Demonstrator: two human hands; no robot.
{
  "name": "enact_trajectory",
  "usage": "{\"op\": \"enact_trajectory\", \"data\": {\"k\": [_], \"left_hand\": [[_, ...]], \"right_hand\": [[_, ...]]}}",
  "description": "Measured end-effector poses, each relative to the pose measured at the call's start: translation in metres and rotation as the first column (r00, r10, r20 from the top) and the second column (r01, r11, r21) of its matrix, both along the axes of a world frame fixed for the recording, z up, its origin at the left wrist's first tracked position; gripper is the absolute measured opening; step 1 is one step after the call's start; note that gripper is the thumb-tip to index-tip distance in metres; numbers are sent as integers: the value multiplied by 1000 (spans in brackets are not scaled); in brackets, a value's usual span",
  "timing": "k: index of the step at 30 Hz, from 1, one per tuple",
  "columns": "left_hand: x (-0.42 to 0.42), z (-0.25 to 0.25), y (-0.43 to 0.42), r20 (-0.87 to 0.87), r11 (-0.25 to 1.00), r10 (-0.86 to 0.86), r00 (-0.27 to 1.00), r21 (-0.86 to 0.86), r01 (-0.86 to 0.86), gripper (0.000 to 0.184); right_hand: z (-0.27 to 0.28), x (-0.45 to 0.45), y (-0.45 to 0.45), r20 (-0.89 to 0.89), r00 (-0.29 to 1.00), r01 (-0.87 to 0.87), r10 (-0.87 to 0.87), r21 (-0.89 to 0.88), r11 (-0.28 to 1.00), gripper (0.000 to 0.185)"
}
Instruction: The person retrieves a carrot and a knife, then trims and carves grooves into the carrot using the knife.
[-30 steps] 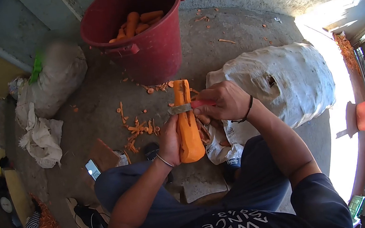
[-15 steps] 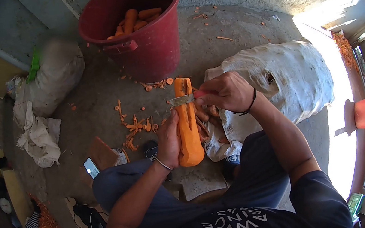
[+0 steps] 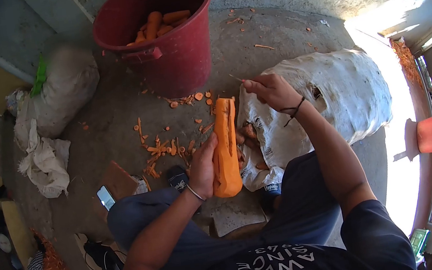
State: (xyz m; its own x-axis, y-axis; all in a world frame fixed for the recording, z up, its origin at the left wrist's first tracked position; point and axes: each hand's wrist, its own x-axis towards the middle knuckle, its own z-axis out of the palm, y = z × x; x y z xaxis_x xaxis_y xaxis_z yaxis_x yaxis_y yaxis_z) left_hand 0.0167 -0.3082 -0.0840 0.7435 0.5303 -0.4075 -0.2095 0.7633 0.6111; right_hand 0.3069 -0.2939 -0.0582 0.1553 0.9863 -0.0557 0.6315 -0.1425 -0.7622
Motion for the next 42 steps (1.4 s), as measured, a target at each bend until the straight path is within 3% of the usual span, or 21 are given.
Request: {"op": "enact_trajectory", "data": {"k": [1, 2, 4, 7, 11, 12, 13, 14, 15, 16, 17, 19, 23, 32, 34, 42], "left_hand": [[-2, -5, 2, -2, 1000, 10, 1000, -1, -10, 54], [-4, -8, 4, 27, 997, 27, 999, -76, -25, 54], [-6, -17, 10, 54, 988, 47, 997, -150, -38, 54], [-8, -26, 17, 77, 986, 74, 994, -152, -62, 57], [-10, -25, 21, 103, 985, 76, 992, -163, -58, 57], [-11, -23, 22, 129, 980, 65, 990, -195, -39, 56], [-12, -22, 22, 128, 979, 67, 990, -198, -41, 56], [-13, -21, 23, 158, 963, 94, 983, -263, -50, 55], [-14, -18, 26, 186, 944, 123, 975, -326, -57, 54], [-14, -14, 28, 184, 943, 127, 975, -326, -61, 54], [-15, -10, 31, 166, 936, 160, 973, -339, -96, 53], [-15, -8, 37, 149, 927, 198, 969, -349, -136, 53], [-18, -15, 37, 202, 954, 196, 960, -267, -138, 60], [-18, -13, 31, 222, 957, 167, 961, -270, -105, 57], [-18, -8, 30, 237, 963, 148, 960, -257, -85, 58], [-16, 4, 21, 142, 973, 160, 977, -190, -131, 62]], "right_hand": [[2, -4, -1, -134, 990, 7, -33, -192, 981, 54], [4, -10, -3, -137, 990, -2, -25, -194, 981, 54], [9, -22, -8, -456, 887, -1, -73, -160, 987, 52], [12, -31, -8, -586, 805, -4, -92, -161, 987, 48], [8, -36, -8, -606, 793, -61, -57, -172, 983, 45], [5, -40, -10, -379, 915, -141, 140, 26, 990, 42], [4, -44, -12, -94, 953, -267, 289, 193, 944, 40], [7, -45, -16, -96, 952, -270, 292, 192, 944, 40], [18, -48, -19, -123, 912, -383, 391, 82, 920, 37], [24, -51, -21, -162, 861, -492, 482, -25, 870, 35], [22, -55, -23, -162, 859, -496, 486, -25, 868, 35], [19, -64, -26, -113, 819, -533, 563, 213, 819, 38], [24, -70, -25, -48, 826, -553, 561, 118, 825, 37], [28, -79, -28, -33, 836, -528, 547, 220, 820, 30], [30, -77, -26, -10, 856, -512, 517, 125, 850, 30], [28, -71, -25, 46, 870, -489, 490, 199, 849, 32]]}}
